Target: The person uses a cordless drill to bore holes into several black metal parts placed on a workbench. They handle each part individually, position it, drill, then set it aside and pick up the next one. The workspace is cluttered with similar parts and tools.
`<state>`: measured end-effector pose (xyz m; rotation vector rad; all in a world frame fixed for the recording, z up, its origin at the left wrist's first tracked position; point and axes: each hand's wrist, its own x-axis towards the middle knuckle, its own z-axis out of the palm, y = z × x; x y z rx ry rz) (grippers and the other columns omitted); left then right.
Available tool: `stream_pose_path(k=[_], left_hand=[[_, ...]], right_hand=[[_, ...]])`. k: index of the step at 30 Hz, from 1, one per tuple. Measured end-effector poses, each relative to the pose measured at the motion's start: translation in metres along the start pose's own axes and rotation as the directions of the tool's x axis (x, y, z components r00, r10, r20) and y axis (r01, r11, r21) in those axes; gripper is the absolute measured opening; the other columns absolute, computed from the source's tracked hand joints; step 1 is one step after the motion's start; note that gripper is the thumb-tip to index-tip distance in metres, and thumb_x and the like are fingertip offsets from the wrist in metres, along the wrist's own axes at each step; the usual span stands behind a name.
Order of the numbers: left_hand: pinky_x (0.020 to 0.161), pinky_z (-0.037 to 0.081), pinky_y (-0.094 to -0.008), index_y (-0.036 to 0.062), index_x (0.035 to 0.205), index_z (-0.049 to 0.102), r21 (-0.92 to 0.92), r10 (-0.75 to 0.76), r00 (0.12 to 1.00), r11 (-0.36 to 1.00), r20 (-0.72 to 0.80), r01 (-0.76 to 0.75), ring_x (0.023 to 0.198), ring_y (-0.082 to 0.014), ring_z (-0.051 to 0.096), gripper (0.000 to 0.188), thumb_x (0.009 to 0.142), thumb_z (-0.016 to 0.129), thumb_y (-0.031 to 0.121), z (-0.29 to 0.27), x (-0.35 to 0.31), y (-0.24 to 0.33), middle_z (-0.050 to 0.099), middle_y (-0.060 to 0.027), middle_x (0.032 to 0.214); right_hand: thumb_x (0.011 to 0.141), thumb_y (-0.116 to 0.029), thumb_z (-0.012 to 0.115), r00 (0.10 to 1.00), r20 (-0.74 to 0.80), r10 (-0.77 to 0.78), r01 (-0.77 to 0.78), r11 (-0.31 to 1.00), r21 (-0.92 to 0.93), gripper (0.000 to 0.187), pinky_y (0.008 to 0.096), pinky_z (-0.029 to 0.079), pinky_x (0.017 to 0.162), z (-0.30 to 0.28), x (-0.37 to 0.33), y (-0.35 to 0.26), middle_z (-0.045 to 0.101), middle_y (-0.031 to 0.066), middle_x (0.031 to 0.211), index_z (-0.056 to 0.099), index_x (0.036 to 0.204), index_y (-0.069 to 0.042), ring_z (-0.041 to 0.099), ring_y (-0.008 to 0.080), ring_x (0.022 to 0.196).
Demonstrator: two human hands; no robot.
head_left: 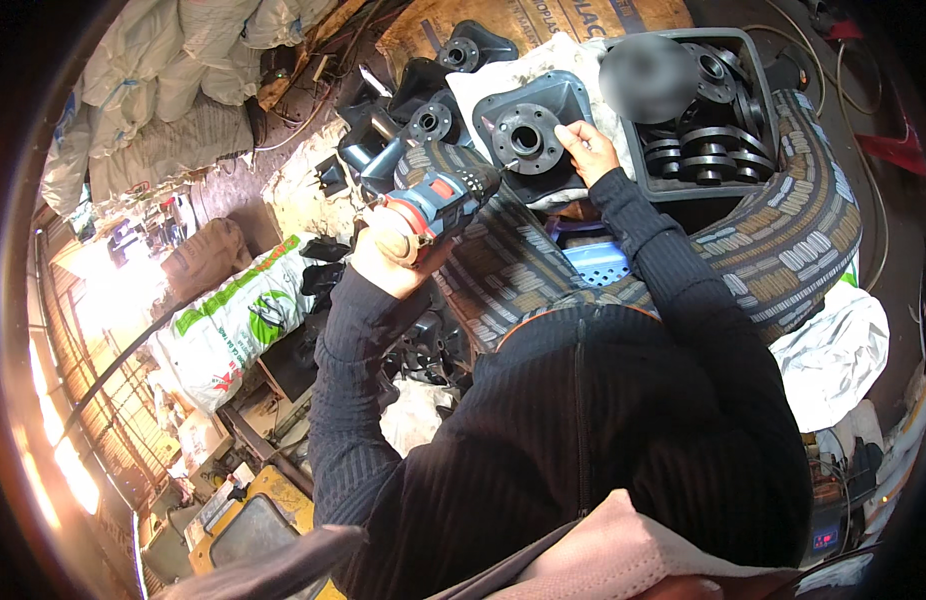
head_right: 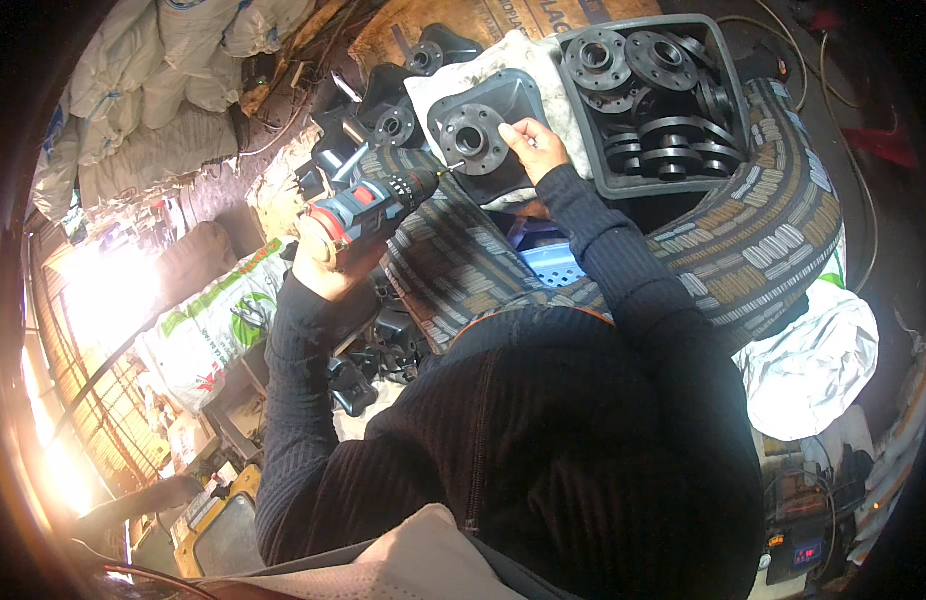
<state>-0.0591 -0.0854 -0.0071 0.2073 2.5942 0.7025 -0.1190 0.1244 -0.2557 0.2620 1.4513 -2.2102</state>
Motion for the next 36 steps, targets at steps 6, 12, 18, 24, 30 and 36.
stream_pose_path(k=[6,12,18,24,30,36], left_hand=[[0.081,0.048,-0.0318,0.0052,0.110,0.056,-0.066,-0.126,0.992,0.990,-0.003,0.126,0.092,-0.0207,0.060,0.041,0.070,0.066,0.002,0.004,0.001,-0.001,0.061,-0.0089,0.102],[0.082,0.047,-0.0320,0.0072,0.102,0.059,-0.021,-0.250,0.967,0.968,0.051,0.251,0.089,-0.0253,0.059,0.036,0.070,0.071,0.019,0.011,0.010,-0.017,0.061,-0.0106,0.094],[0.070,0.051,-0.0355,0.0069,0.093,0.062,0.215,-0.010,0.996,0.977,0.086,-0.009,0.078,-0.0293,0.062,0.027,0.070,0.068,0.021,-0.007,0.032,0.000,0.063,-0.0128,0.084],[0.067,0.051,-0.0366,0.0063,0.089,0.062,0.239,-0.048,0.993,0.971,0.111,0.021,0.076,-0.0295,0.063,0.023,0.070,0.064,0.019,-0.009,0.037,0.002,0.064,-0.0135,0.083],[0.066,0.051,-0.0358,0.0051,0.087,0.062,0.271,-0.084,0.977,0.962,0.197,0.028,0.075,-0.0286,0.063,0.023,0.068,0.064,0.018,-0.008,0.046,0.012,0.064,-0.0138,0.081],[0.066,0.051,-0.0354,0.0042,0.087,0.062,0.296,-0.068,0.984,0.955,0.163,0.016,0.076,-0.0283,0.063,0.026,0.067,0.067,0.020,0.004,0.047,0.007,0.064,-0.0136,0.083]], right_hand=[[0.086,-0.030,0.061,0.997,0.017,0.072,-0.071,0.997,-0.031,0.025,0.0192,0.031,0.052,-0.001,-0.003,-0.008,0.047,-0.0075,0.065,0.057,0.078,-0.007,0.037,0.0024,0.058],[0.086,-0.030,0.061,0.996,0.042,0.083,-0.084,0.996,0.030,0.025,0.0191,0.029,0.050,-0.002,-0.004,-0.008,0.047,-0.0082,0.065,0.058,0.078,-0.007,0.036,0.0017,0.056],[0.085,-0.030,0.062,0.993,0.036,0.112,-0.115,0.990,0.080,0.024,0.0186,0.029,0.050,-0.002,-0.004,-0.007,0.047,-0.0085,0.065,0.059,0.079,-0.007,0.035,0.0011,0.056],[0.084,-0.028,0.063,0.994,0.025,0.110,-0.112,0.992,0.062,0.021,0.0181,0.030,0.052,0.000,-0.004,-0.007,0.048,-0.0087,0.065,0.060,0.079,-0.008,0.036,0.0013,0.058],[0.084,-0.026,0.064,0.996,0.008,0.085,-0.085,0.994,0.061,0.020,0.0180,0.031,0.055,-0.002,-0.003,-0.003,0.048,-0.0087,0.065,0.060,0.078,-0.007,0.038,0.0013,0.060],[0.083,-0.025,0.065,0.996,-0.025,0.086,-0.085,0.996,0.034,0.019,0.0178,0.032,0.057,-0.001,-0.005,0.003,0.048,-0.0085,0.066,0.061,0.078,-0.007,0.039,0.0017,0.062]])
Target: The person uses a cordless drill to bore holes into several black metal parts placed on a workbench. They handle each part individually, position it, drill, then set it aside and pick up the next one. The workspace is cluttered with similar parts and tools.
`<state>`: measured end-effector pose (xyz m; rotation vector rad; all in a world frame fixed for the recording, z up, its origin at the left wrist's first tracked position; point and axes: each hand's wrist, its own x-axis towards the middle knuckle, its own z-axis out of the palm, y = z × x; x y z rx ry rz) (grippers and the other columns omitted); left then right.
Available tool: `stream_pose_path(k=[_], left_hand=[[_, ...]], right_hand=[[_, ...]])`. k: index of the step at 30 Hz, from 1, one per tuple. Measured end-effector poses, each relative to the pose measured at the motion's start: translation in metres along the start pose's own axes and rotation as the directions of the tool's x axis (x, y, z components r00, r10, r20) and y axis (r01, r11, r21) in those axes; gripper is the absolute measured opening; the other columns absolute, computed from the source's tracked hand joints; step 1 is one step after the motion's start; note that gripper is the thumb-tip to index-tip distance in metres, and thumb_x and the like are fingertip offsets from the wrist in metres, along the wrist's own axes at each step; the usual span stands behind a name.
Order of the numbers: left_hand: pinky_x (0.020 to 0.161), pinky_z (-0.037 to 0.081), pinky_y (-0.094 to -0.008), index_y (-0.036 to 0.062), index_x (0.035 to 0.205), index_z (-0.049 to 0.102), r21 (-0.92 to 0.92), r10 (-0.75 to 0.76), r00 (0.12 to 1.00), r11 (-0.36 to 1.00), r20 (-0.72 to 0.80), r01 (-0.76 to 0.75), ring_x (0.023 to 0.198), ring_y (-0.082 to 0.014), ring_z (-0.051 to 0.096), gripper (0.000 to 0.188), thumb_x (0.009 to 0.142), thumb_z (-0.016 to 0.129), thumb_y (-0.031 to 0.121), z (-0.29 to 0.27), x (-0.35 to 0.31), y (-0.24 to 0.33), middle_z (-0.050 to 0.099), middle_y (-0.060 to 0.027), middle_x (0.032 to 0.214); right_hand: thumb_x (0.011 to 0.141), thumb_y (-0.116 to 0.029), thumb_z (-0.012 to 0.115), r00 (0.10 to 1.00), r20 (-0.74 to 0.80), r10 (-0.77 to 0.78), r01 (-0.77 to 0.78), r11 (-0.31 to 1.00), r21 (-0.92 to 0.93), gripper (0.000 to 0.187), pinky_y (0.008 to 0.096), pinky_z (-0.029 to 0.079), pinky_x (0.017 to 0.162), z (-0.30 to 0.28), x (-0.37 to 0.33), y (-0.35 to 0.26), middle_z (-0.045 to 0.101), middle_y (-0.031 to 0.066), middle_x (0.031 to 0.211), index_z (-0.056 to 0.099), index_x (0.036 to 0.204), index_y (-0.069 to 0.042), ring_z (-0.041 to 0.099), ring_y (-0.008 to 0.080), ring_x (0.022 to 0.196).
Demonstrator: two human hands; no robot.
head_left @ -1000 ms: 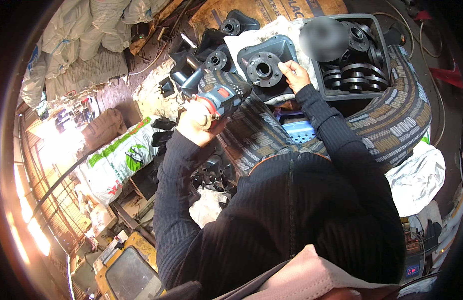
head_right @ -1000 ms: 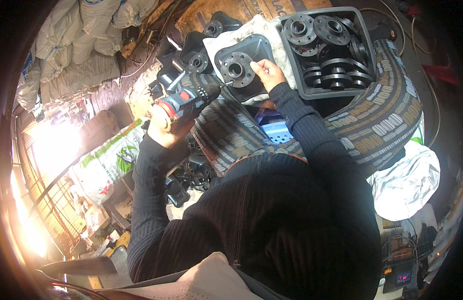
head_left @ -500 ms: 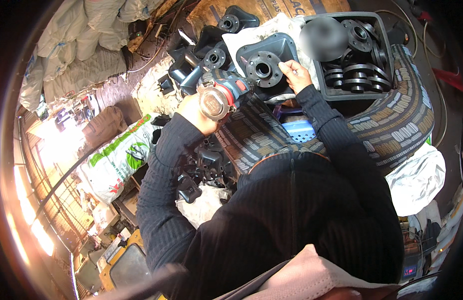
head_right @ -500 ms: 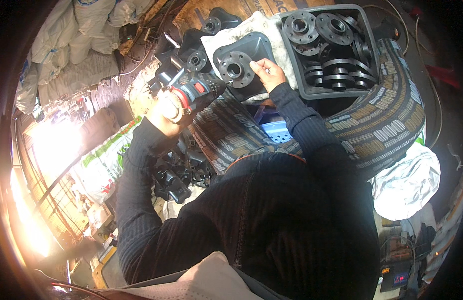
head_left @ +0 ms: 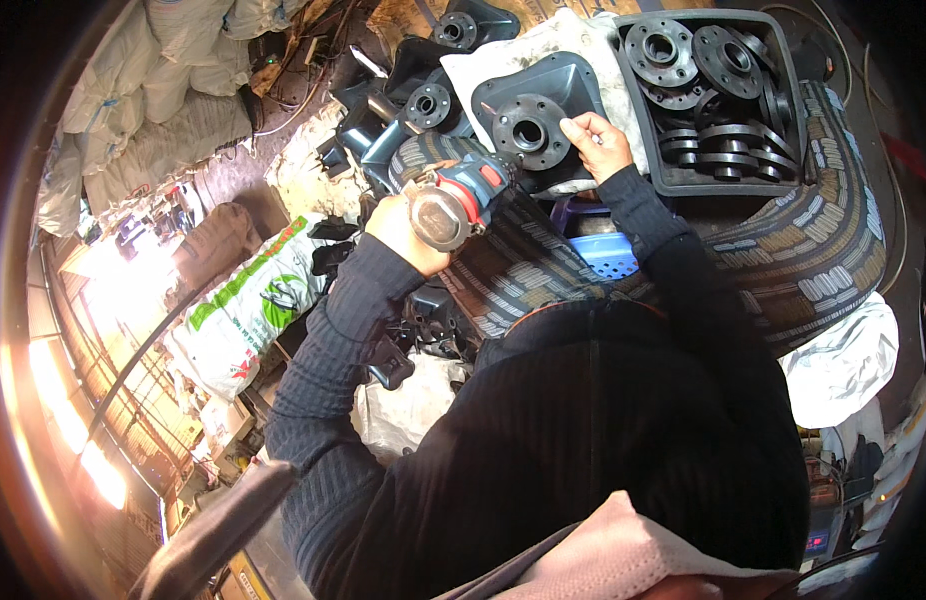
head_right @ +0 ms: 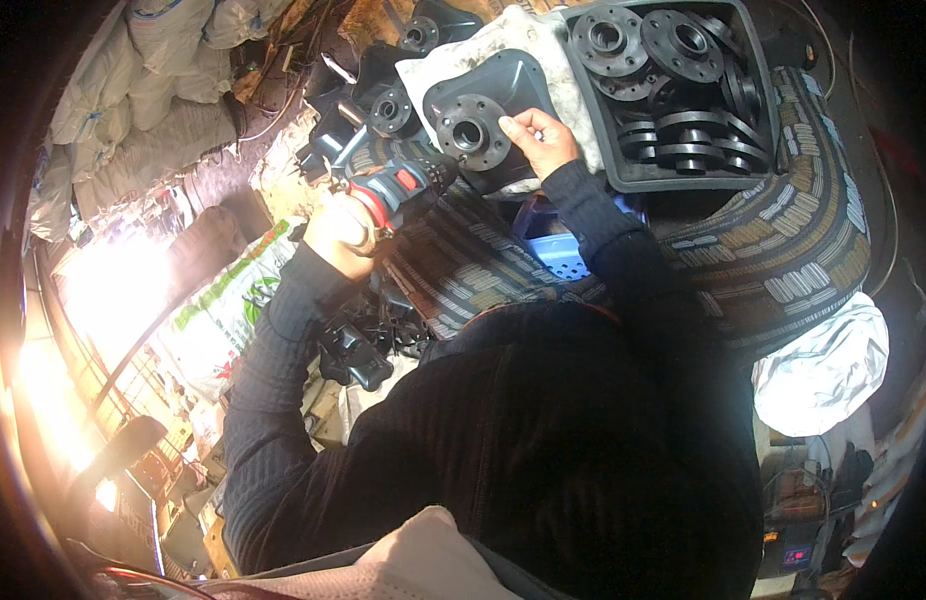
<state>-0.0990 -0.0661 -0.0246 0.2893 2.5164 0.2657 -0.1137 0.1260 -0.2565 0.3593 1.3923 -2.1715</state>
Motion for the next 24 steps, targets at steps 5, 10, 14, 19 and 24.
stream_pose_path(k=[5,10,14,19,24], left_hand=[[0.070,0.052,-0.0343,0.0054,0.094,0.061,0.086,-0.025,0.999,0.996,0.046,0.021,0.078,-0.0271,0.064,0.033,0.069,0.068,0.026,0.017,-0.001,-0.017,0.065,-0.0117,0.086],[0.076,0.051,-0.0320,0.0083,0.099,0.060,0.033,-0.221,0.973,0.975,0.069,0.219,0.087,-0.0269,0.062,0.036,0.070,0.070,0.026,0.000,-0.018,0.025,0.064,-0.0110,0.091],[0.078,0.047,-0.0324,0.0030,0.104,0.059,-0.610,-0.161,0.968,0.792,-0.195,0.009,0.089,-0.0213,0.060,0.034,0.071,0.066,0.004,0.021,-0.058,0.045,0.062,-0.0090,0.097],[0.079,0.047,-0.0348,0.0051,0.105,0.059,-0.370,0.027,0.954,0.918,-0.300,-0.143,0.090,-0.0233,0.060,0.034,0.073,0.068,0.009,0.008,-0.064,0.074,0.062,-0.0079,0.097],[0.078,0.048,-0.0343,0.0051,0.104,0.059,-0.403,-0.003,0.970,0.910,-0.242,-0.097,0.089,-0.0229,0.060,0.034,0.072,0.069,0.011,0.013,-0.067,0.082,0.062,-0.0081,0.097]], right_hand=[[0.082,-0.027,0.067,1.000,0.015,-0.009,0.009,1.000,0.002,0.020,0.0180,0.031,0.055,0.001,0.002,-0.005,0.047,-0.0094,0.063,0.061,0.076,-0.008,0.038,0.0014,0.060],[0.083,-0.029,0.064,0.988,0.005,0.154,-0.153,0.983,0.106,0.021,0.0182,0.027,0.038,-0.013,0.004,-0.018,0.045,-0.0069,0.059,0.062,0.079,-0.008,0.037,0.0009,0.047],[0.092,-0.020,0.046,0.968,0.178,0.179,-0.245,0.828,0.504,0.029,0.0241,0.050,0.055,-0.034,-0.016,-0.033,0.058,0.0069,0.090,0.055,0.112,-0.001,0.061,0.0169,0.079],[0.088,-0.001,0.046,0.920,0.380,0.101,-0.325,0.736,0.593,0.035,0.0334,0.055,0.076,-0.029,-0.043,-0.049,0.057,0.0177,0.108,0.044,0.122,0.004,0.059,0.0283,0.100],[0.087,-0.003,0.053,0.934,0.351,0.058,-0.242,0.827,0.507,0.037,0.0300,0.054,0.076,-0.015,-0.061,-0.054,0.057,0.0133,0.109,0.045,0.123,0.001,0.058,0.0229,0.101]])
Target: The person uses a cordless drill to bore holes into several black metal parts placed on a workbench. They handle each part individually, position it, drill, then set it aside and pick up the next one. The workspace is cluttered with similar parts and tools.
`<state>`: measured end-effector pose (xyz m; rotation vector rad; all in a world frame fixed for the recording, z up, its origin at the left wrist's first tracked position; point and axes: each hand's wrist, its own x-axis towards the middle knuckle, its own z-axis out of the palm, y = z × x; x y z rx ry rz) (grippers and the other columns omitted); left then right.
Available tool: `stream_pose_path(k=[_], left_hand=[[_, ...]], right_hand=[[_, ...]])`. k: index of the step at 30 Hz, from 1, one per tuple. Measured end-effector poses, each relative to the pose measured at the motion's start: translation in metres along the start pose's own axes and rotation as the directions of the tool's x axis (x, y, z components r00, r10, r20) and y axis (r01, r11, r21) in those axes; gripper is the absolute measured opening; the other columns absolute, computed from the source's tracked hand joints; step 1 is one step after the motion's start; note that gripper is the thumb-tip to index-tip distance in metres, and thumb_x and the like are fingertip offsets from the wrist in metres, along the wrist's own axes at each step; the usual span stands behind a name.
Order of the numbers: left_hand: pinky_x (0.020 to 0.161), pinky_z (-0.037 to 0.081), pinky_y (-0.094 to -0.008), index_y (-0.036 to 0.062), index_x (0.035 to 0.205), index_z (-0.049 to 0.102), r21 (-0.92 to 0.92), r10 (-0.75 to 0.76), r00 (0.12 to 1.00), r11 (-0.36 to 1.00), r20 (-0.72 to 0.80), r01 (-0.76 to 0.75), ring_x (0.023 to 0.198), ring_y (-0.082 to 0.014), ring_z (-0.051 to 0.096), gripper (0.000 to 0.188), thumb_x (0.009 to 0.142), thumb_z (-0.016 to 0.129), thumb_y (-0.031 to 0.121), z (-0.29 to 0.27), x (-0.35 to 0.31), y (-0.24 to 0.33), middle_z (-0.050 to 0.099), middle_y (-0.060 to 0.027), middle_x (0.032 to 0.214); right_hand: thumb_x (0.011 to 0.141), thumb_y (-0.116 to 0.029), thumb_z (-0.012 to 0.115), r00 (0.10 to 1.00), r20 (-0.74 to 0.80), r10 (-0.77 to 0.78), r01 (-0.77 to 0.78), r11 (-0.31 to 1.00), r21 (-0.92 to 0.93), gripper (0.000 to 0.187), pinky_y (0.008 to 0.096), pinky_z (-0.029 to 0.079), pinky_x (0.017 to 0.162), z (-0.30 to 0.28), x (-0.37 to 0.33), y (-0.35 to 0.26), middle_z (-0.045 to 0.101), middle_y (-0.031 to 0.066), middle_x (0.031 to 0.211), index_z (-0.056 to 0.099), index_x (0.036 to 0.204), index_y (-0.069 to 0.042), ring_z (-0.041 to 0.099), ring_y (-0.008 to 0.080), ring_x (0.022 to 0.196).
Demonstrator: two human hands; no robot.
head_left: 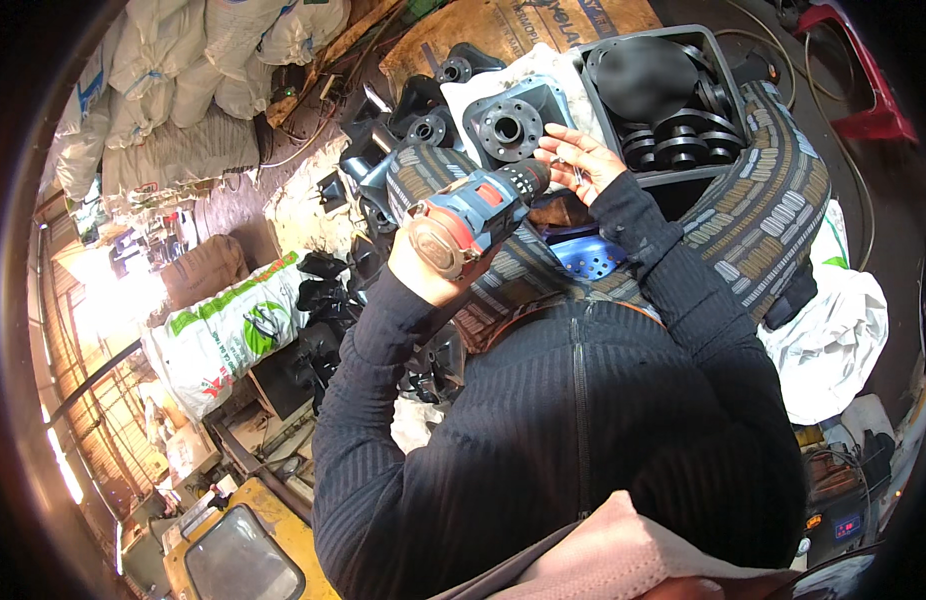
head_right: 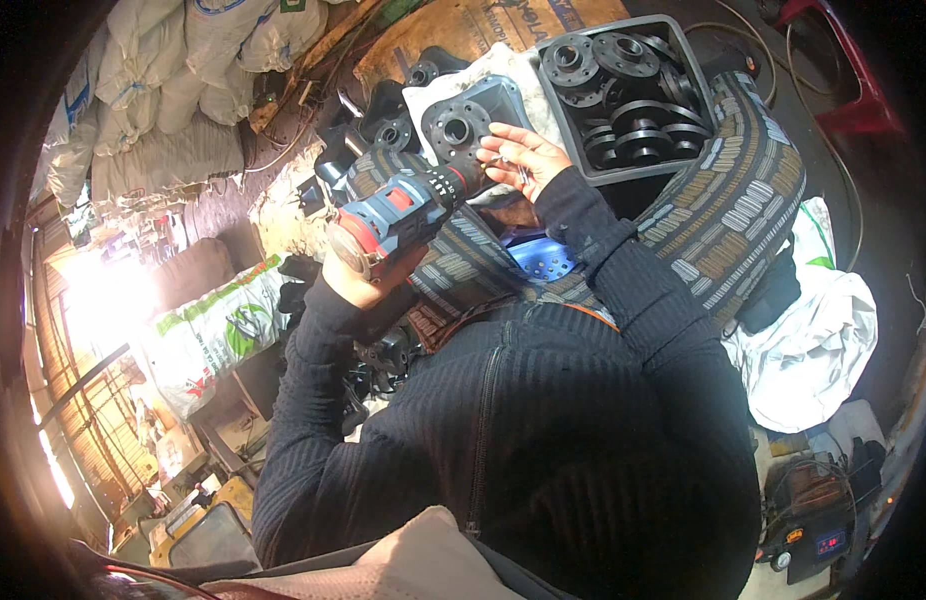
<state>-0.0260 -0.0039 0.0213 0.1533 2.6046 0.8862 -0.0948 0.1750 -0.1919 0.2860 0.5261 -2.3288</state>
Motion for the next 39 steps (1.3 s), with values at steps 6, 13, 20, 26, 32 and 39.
stream_pose_path(k=[6,13,20,26,32,39], left_hand=[[0.079,0.049,-0.0326,0.0032,0.105,0.057,-0.034,-0.041,0.999,0.999,-0.021,0.041,0.088,-0.0224,0.062,0.039,0.070,0.071,0.011,-0.002,-0.005,-0.001,0.063,-0.0098,0.097],[0.080,0.049,-0.0329,0.0031,0.105,0.057,-0.053,-0.050,0.998,0.997,-0.031,0.049,0.089,-0.0228,0.062,0.040,0.069,0.072,0.012,-0.001,-0.005,-0.009,0.063,-0.0109,0.098],[0.080,0.048,-0.0315,0.0018,0.106,0.057,-0.019,-0.087,0.996,0.996,0.004,0.087,0.091,-0.0230,0.062,0.036,0.071,0.067,0.006,0.003,-0.006,-0.015,0.062,-0.0114,0.099],[0.078,0.049,-0.0324,0.0040,0.105,0.058,0.161,-0.070,0.992,0.986,0.105,0.052,0.089,-0.0236,0.062,0.034,0.072,0.066,0.008,-0.003,-0.003,-0.016,0.063,-0.0105,0.098],[0.078,0.050,-0.0325,0.0043,0.105,0.058,0.020,-0.018,0.999,1.000,0.029,0.017,0.088,-0.0232,0.062,0.038,0.070,0.070,0.012,-0.013,0.018,-0.015,0.063,-0.0102,0.097],[0.080,0.049,-0.0327,0.0054,0.107,0.057,0.154,-0.085,0.995,0.985,0.052,0.076,0.089,-0.0233,0.062,0.043,0.069,0.072,0.017,-0.012,0.036,-0.049,0.063,-0.0098,0.098]], right_hand=[[0.087,-0.002,0.053,1.000,-0.030,0.005,-0.003,0.999,0.049,0.032,0.0300,0.055,0.076,-0.005,0.006,0.005,0.059,0.0142,0.104,0.048,0.119,0.001,0.061,0.0212,0.092],[0.086,-0.003,0.056,0.998,-0.065,0.016,-0.012,0.998,0.066,0.031,0.0293,0.054,0.075,0.008,0.003,0.007,0.060,0.0132,0.103,0.050,0.116,0.001,0.062,0.0207,0.092],[0.085,-0.004,0.057,0.981,-0.194,0.017,-0.030,0.997,-0.067,0.030,0.0245,0.055,0.068,0.025,-0.001,0.002,0.062,0.0109,0.101,0.053,0.114,0.001,0.064,0.0188,0.087],[0.086,-0.006,0.056,0.974,-0.213,0.076,-0.098,0.991,-0.094,0.031,0.0271,0.054,0.072,0.019,0.002,0.005,0.061,0.0118,0.106,0.051,0.116,0.001,0.063,0.0193,0.090],[0.092,-0.007,0.042,0.959,-0.282,0.028,-0.012,0.998,0.056,0.028,0.0316,0.054,0.073,0.000,0.013,0.013,0.059,0.0141,0.108,0.048,0.118,0.003,0.062,0.0220,0.093],[0.091,-0.015,0.048,0.906,-0.424,-0.010,-0.043,0.993,-0.114,0.023,0.0177,0.046,0.047,-0.014,0.019,0.012,0.057,-0.0001,0.078,0.059,0.107,-0.004,0.054,0.0064,0.061]])
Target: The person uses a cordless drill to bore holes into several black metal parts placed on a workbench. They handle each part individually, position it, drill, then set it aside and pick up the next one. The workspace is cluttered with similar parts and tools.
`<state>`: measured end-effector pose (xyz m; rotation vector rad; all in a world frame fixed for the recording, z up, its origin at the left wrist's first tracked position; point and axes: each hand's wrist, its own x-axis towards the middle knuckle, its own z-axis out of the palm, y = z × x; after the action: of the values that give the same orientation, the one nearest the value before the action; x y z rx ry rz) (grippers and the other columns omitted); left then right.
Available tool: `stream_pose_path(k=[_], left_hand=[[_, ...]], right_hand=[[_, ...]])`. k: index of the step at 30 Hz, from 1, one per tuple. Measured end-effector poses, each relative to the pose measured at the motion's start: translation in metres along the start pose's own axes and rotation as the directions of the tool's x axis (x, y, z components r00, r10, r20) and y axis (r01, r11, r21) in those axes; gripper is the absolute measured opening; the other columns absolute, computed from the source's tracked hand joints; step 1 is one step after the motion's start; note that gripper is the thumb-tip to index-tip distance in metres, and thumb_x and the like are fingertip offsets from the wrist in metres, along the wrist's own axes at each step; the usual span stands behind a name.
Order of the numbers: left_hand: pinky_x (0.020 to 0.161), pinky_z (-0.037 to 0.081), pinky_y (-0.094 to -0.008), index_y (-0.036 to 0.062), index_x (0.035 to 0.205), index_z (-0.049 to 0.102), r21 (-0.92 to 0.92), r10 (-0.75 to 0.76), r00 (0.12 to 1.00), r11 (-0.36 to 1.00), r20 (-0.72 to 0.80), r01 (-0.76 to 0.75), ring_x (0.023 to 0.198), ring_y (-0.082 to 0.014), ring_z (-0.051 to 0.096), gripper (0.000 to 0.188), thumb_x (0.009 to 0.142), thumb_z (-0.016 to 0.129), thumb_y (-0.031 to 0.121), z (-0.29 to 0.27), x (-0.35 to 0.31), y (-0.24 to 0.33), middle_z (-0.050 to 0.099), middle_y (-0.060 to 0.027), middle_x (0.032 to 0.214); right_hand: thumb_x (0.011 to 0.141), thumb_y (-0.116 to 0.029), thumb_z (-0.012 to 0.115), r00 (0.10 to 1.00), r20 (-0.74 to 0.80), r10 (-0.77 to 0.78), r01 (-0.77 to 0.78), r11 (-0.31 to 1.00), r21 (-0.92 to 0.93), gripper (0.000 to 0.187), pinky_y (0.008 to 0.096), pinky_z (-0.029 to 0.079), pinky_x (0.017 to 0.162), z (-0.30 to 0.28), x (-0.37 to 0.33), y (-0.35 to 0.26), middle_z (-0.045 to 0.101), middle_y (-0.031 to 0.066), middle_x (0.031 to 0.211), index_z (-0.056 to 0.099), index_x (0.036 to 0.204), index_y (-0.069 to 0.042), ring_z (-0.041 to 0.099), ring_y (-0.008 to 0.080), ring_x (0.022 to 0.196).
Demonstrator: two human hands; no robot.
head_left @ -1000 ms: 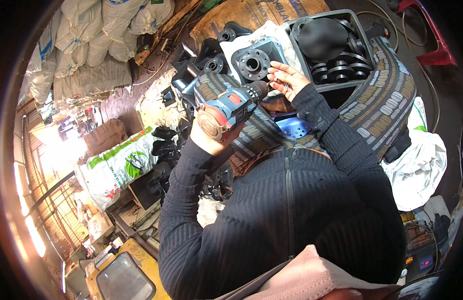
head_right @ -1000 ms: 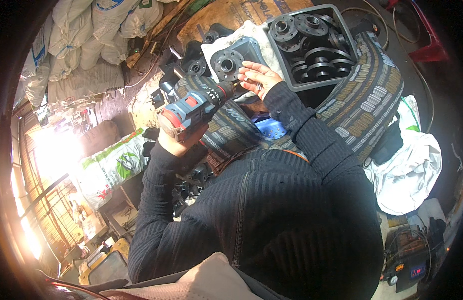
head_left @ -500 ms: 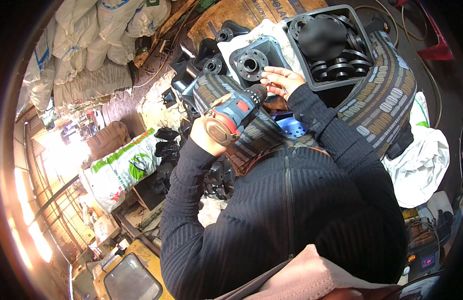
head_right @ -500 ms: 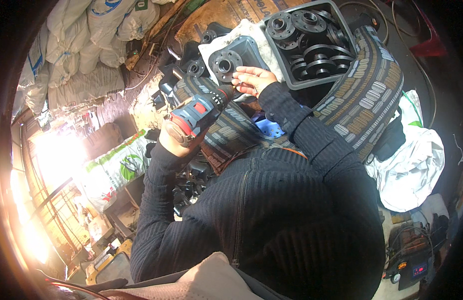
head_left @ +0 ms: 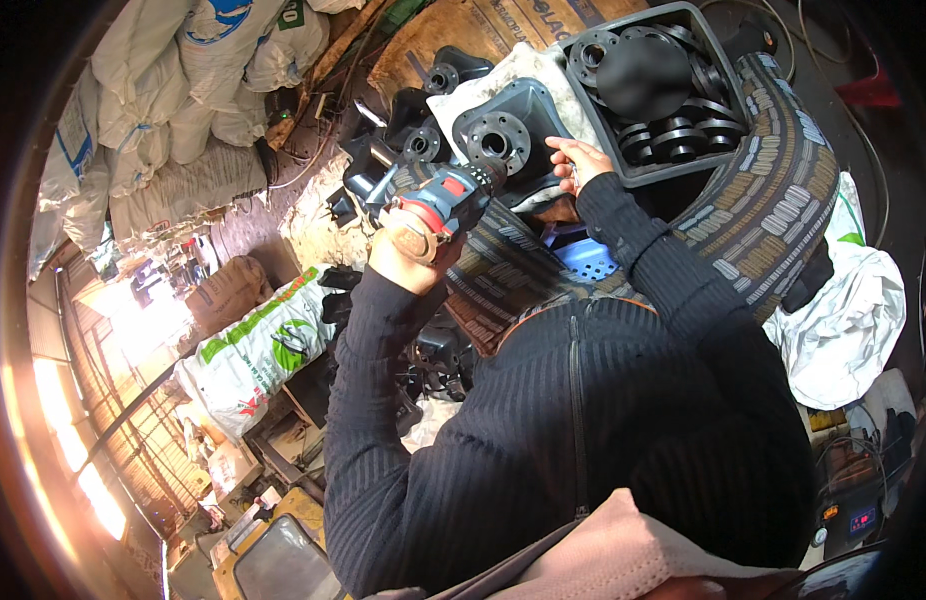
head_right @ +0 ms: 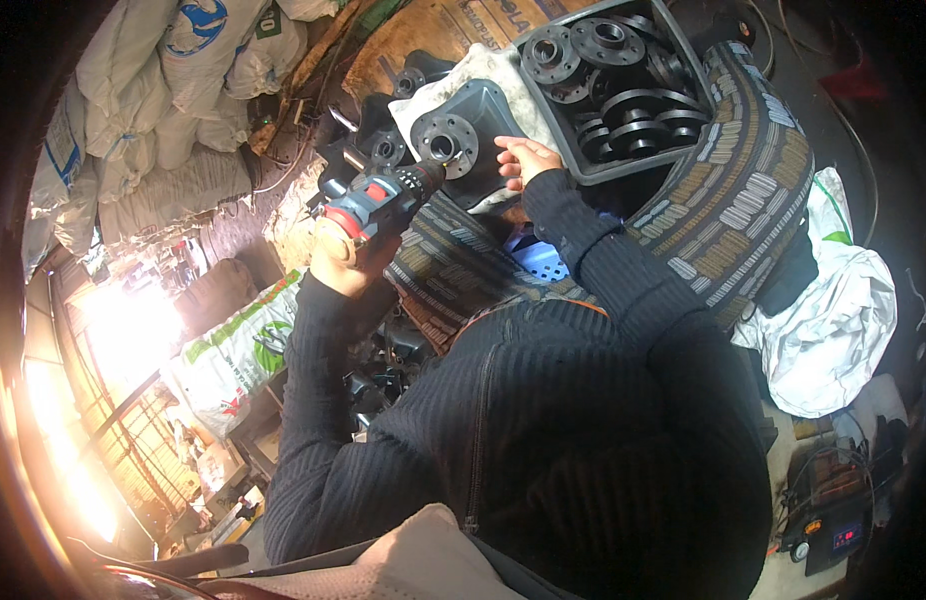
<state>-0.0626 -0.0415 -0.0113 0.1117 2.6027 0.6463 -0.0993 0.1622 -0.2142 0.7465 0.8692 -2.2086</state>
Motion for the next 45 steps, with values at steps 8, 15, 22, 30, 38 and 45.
stream_pose_path(k=[8,15,22,30,38,45], left_hand=[[0.083,0.048,-0.0325,0.0074,0.107,0.057,0.115,-0.104,0.987,0.989,0.122,0.090,0.092,-0.0242,0.060,0.041,0.072,0.069,0.023,0.006,0.023,-0.005,0.062,-0.0103,0.100],[0.081,0.049,-0.0340,0.0066,0.103,0.058,0.210,0.012,0.980,0.976,0.200,-0.055,0.090,-0.0260,0.060,0.033,0.075,0.064,0.024,-0.003,0.042,-0.019,0.062,-0.0117,0.096],[0.079,0.049,-0.0343,0.0055,0.097,0.060,0.301,0.081,0.960,0.940,0.267,-0.163,0.086,-0.0278,0.061,0.029,0.073,0.062,0.021,-0.010,0.058,-0.012,0.063,-0.0119,0.091],[0.073,0.049,-0.0348,0.0085,0.085,0.064,0.117,0.112,0.970,0.983,0.215,-0.140,0.080,-0.0263,0.062,0.020,0.068,0.063,0.019,-0.005,0.058,-0.007,0.065,-0.0098,0.083],[0.073,0.051,-0.0345,0.0082,0.093,0.063,0.264,0.054,0.983,0.959,0.173,-0.099,0.080,-0.0273,0.063,0.027,0.068,0.067,0.019,0.000,0.053,-0.001,0.065,-0.0112,0.085],[0.079,0.050,-0.0340,0.0057,0.113,0.050,0.201,0.045,0.999,0.979,-0.006,-0.043,0.092,-0.0247,0.060,0.052,0.068,0.073,0.016,0.010,0.019,0.003,0.060,-0.0116,0.102]], right_hand=[[0.077,-0.023,0.071,0.997,0.030,-0.071,0.076,0.960,-0.268,0.022,0.0186,0.040,0.054,0.007,0.029,0.013,0.058,-0.0030,0.071,0.066,0.088,-0.005,0.048,0.0032,0.062],[0.077,-0.023,0.071,0.992,0.061,-0.115,0.128,0.939,-0.320,0.023,0.0212,0.043,0.069,0.008,0.038,0.014,0.062,-0.0010,0.078,0.066,0.085,-0.003,0.053,0.0065,0.072],[0.075,-0.027,0.073,0.997,0.060,0.057,-0.032,0.932,-0.361,0.024,0.0183,0.038,0.058,0.008,0.038,-0.001,0.060,-0.0028,0.073,0.066,0.082,-0.005,0.048,0.0036,0.064],[0.074,-0.027,0.074,0.970,0.238,0.049,0.070,0.882,-0.465,0.023,0.0210,0.040,0.068,-0.003,0.049,-0.018,0.063,-0.0005,0.075,0.068,0.082,-0.006,0.052,0.0061,0.071],[0.077,-0.034,0.070,0.961,0.269,0.066,0.153,0.685,-0.712,0.023,0.0207,0.022,0.044,-0.004,0.060,-0.027,0.045,-0.0083,0.057,0.066,0.083,-0.011,0.033,0.0020,0.048],[0.084,-0.030,0.063,0.985,0.111,-0.129,0.168,0.839,-0.517,0.029,0.0152,0.033,0.042,-0.011,0.037,-0.046,0.053,-0.0043,0.066,0.062,0.104,-0.009,0.047,0.0028,0.054]])
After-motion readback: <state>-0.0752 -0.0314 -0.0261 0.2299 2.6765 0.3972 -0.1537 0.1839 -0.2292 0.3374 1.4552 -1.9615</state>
